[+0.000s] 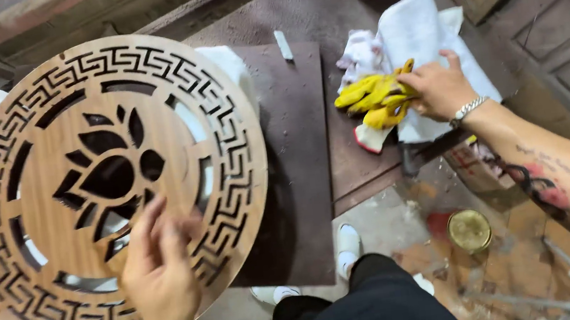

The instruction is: Cleaning and polishing a circular decorative wood carving with a lotus design using a cloth and a screwdriver.

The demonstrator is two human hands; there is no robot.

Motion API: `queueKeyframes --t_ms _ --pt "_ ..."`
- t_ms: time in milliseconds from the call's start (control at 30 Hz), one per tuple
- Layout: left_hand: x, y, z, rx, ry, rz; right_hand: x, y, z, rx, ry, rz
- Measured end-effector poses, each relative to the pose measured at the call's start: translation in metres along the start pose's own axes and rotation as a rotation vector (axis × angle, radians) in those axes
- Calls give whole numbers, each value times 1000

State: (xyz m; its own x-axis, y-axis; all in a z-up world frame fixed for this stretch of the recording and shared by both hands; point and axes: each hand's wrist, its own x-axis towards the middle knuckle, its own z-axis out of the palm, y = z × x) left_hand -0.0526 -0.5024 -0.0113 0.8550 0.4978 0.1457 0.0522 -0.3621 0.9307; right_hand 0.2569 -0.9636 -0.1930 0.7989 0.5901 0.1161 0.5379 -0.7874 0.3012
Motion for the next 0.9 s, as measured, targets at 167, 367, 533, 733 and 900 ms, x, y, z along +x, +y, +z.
queueKeyframes --t_ms 167,367,533,733,900 --pt "-3 -30 38 -1037 53 -544 45 21 -58 299 274 -128" --pt "-1 -18 71 -1696 -251 -482 112 10 -124 742 407 -46" --pt "-11 -18 79 -1945 -444 -343 117 -20 -111 887 331 16" --pt "-21 -15 66 -1983 -533 -424 122 12 34 348 -63 161" --pt "-38 -8 55 -1792 -420 -359 114 -8 46 255 -312 133"
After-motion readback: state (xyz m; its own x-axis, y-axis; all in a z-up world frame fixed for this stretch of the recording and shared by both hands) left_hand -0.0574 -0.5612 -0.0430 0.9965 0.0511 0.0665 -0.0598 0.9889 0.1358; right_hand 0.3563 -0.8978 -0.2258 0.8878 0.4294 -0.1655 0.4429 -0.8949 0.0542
